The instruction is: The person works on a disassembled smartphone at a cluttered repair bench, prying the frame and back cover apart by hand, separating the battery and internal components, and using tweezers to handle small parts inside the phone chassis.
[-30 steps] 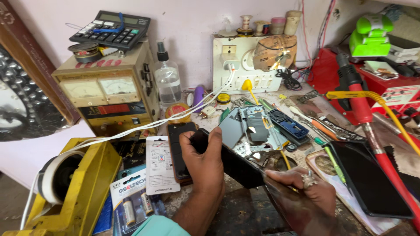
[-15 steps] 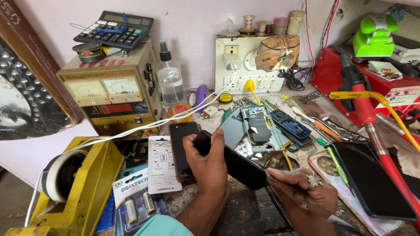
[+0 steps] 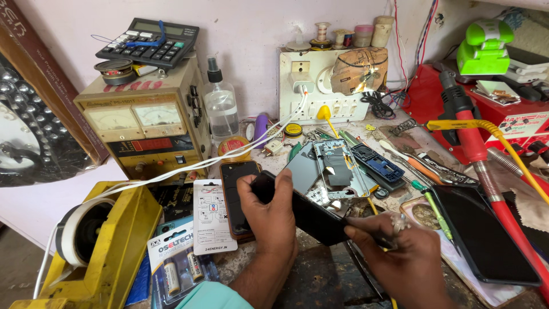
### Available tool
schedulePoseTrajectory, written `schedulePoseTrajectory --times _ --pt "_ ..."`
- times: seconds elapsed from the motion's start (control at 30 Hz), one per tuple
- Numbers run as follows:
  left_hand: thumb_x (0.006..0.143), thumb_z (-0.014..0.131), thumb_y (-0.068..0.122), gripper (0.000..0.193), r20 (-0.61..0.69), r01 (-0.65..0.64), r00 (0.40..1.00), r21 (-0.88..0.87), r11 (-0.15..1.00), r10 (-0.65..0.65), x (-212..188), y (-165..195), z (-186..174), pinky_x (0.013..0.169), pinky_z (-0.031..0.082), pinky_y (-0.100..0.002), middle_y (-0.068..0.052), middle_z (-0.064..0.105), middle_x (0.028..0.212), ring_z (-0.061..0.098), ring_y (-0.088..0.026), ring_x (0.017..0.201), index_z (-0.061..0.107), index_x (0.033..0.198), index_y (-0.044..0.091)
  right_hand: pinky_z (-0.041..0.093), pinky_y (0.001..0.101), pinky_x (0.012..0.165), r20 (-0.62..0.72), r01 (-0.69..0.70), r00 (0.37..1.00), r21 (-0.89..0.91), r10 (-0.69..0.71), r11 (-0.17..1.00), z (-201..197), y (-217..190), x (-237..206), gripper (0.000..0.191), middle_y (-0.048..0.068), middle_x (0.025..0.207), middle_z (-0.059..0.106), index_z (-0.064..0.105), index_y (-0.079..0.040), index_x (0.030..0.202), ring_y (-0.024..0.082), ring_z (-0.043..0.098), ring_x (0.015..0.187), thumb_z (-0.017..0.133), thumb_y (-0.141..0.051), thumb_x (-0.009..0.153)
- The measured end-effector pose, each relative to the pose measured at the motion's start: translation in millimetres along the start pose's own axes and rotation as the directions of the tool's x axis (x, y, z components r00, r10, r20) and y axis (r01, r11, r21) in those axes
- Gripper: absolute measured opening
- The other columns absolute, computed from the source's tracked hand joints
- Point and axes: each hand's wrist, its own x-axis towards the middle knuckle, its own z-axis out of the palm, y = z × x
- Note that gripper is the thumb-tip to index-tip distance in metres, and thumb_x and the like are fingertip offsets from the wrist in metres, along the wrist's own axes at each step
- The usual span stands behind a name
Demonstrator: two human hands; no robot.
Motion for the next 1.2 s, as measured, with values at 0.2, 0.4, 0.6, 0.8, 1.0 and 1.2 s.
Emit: schedulePoseTrajectory --times 0.2,0.4,0.6,0.8,1.0,1.2 --pt "0.085 0.08 0.007 0.038 0.092 -0.049 0.994 -0.067 0.997 0.055 -2 1 7 0.062 0.046 -0.024 -0.001 0.056 0.085 0.052 -0.007 0.074 0.045 0.102 0.007 0.057 0.0279 0.056 0.127 -0.08 0.988 -0.107 0.093 0.991 -23 -3 6 0.031 0.005 0.079 0.08 0.083 -0.011 0.099 0.013 0.073 0.068 0.09 -0.013 0.069" --pt "0.084 0.08 0.007 0.038 0.064 -0.031 0.997 -0.011 0.999 0.032 -4 3 7 0.061 0.045 -0.024 0.001 0.056 0.083 0.052 -0.006 0.072 0.045 0.101 0.008 0.06 0.0262 0.069 0.009 0.29 0.955 -0.238 -0.297 0.927 -10 -2 -7 0.019 0.005 0.086 0.08 0.079 -0.012 0.093 0.012 0.079 0.077 0.084 -0.006 0.075" --pt "0.084 0.079 0.007 0.035 0.024 0.035 0.999 -0.056 0.998 -0.034 -3 0 7 0.059 0.043 -0.025 0.001 0.055 0.082 0.05 -0.007 0.071 0.047 0.099 0.009 0.061 0.0252 0.075 -0.178 0.311 0.924 -0.162 -0.337 0.937 11 -1 -18 0.026 0.007 0.093 0.08 0.077 -0.005 0.095 0.014 0.079 0.085 0.084 0.004 0.071" --pt "0.087 0.077 0.01 0.031 0.035 0.123 0.992 -0.166 0.978 -0.118 -3 1 6 0.066 0.043 -0.027 0.0 0.054 0.085 0.049 -0.008 0.076 0.048 0.097 0.009 0.063 0.0286 0.087 -0.079 0.343 0.936 -0.023 -0.344 0.939 -2 -4 -24 0.03 0.006 0.093 0.079 0.077 -0.002 0.107 0.019 0.081 0.1 0.075 -0.009 0.078" --pt "0.086 0.076 0.01 0.029 0.035 0.137 0.99 -0.171 0.976 -0.133 -8 9 8 0.068 0.044 -0.027 0.001 0.054 0.086 0.05 -0.008 0.078 0.049 0.097 0.01 0.059 0.0348 0.093 0.155 0.297 0.947 -0.101 -0.28 0.95 -23 -11 -24 0.038 0.008 0.103 0.078 0.077 -0.001 0.115 0.025 0.073 0.109 0.073 -0.007 0.077" --pt "0.087 0.076 0.008 0.032 0.036 0.094 0.995 -0.183 0.979 -0.089 -9 14 7 0.066 0.043 -0.027 0.001 0.052 0.085 0.05 -0.008 0.076 0.047 0.099 0.01 0.061 0.0382 0.094 0.102 0.15 0.982 0.073 -0.157 0.986 -21 -6 -20 0.037 0.009 0.096 0.074 0.078 -0.002 0.115 0.028 0.074 0.111 0.073 -0.006 0.078"
